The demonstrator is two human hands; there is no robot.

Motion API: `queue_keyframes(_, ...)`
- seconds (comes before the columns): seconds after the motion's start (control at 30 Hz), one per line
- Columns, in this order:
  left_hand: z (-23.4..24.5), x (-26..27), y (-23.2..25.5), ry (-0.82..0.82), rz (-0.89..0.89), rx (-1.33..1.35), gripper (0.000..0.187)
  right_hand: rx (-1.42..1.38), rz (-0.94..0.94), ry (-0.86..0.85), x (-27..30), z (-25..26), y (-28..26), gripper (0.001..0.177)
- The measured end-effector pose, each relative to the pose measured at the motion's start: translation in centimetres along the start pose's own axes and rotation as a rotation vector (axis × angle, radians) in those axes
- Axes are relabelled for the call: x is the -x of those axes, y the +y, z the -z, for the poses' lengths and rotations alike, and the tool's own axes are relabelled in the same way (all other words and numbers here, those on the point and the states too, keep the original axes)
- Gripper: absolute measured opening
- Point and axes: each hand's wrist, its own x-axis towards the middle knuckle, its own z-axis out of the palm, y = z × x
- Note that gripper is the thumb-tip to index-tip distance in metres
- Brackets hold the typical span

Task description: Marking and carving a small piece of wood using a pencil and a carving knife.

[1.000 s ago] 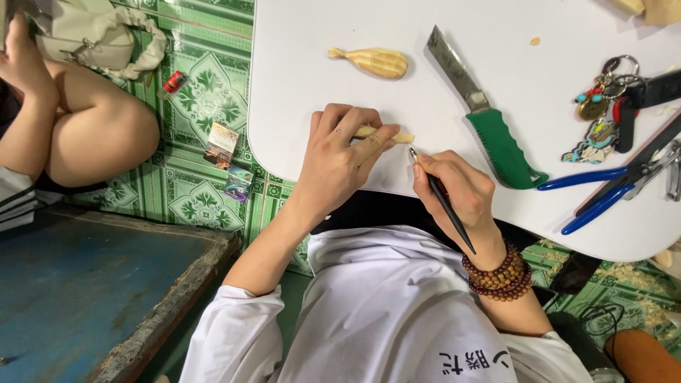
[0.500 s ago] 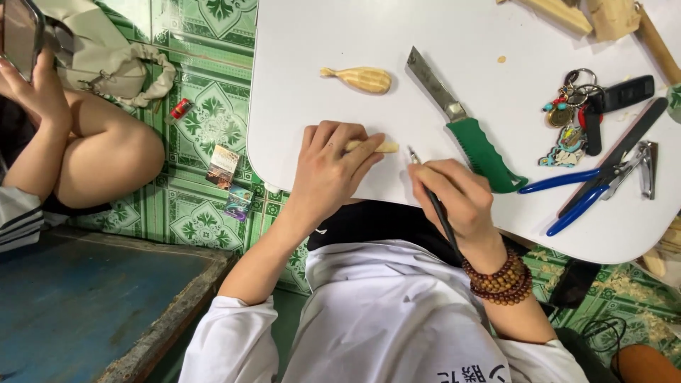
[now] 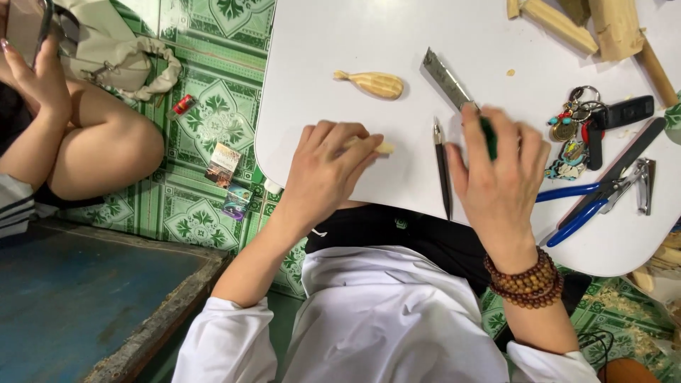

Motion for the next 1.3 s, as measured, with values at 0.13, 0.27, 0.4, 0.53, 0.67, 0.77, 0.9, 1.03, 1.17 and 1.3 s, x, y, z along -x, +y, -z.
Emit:
queue_keyframes(0.13, -0.7, 0.2, -0.9, -0.003, 0.006, -0.030, 0.007, 0.002, -0.043, -0.030, 0.4, -1.8, 0.6, 0.030)
queue_keyframes(0.27, -1.0, 1.1, -1.6, -0.048, 0.032, -0.032, 0.016, -0.159, -0.124, -0.044, 0.9, -0.5, 0.8, 0.039)
queue_keyframes(0.4, -1.2, 1.6, -2.1, -0.088, 0.014, -0.011, 0.024, -0.537, -0.354, -0.115, 0.5, 4.9, -0.8, 0.043)
queue_keyframes(0.53, -1.1, 1.3, -2.1, -0.115, -0.007, -0.035, 0.022, -0.751, -0.577, -0.499, 1.8, 4.7, -3.6, 0.061)
queue_keyframes(0.67, -1.4, 0.6, -2.0, -0.082, 0.005, 0.011, 0.013, -0.729, -0.397, -0.489, 4.0, 1.7, -5.5, 0.064)
queue_keyframes(0.77, -1.5, 0.8, -1.9, -0.041, 0.038, 0.076, 0.011, -0.673, -0.334, -0.469, 4.0, 1.4, -6.5, 0.060)
queue_keyframes(0.9, -1.3, 0.6, -2.1, -0.062, 0.046, 0.122, 0.010, -0.573, -0.266, -0.498, 2.8, 1.7, -6.8, 0.055)
queue_keyframes(1.03, -1.0, 0.2, -2.3, -0.068, 0.041, 0.139, 0.008, -0.543, -0.231, -0.543, 2.4, 1.6, -6.8, 0.064)
queue_keyframes(1.17, -0.8, 0.1, -2.3, -0.096, 0.061, 0.146, 0.006, -0.511, -0.223, -0.545, 3.0, 1.2, -6.8, 0.062)
queue_keyframes(1.3, -0.8, 0.0, -2.5, -0.099, 0.046, 0.145, 0.005, -0.464, -0.195, -0.533, 2.9, 0.8, -7.1, 0.061)
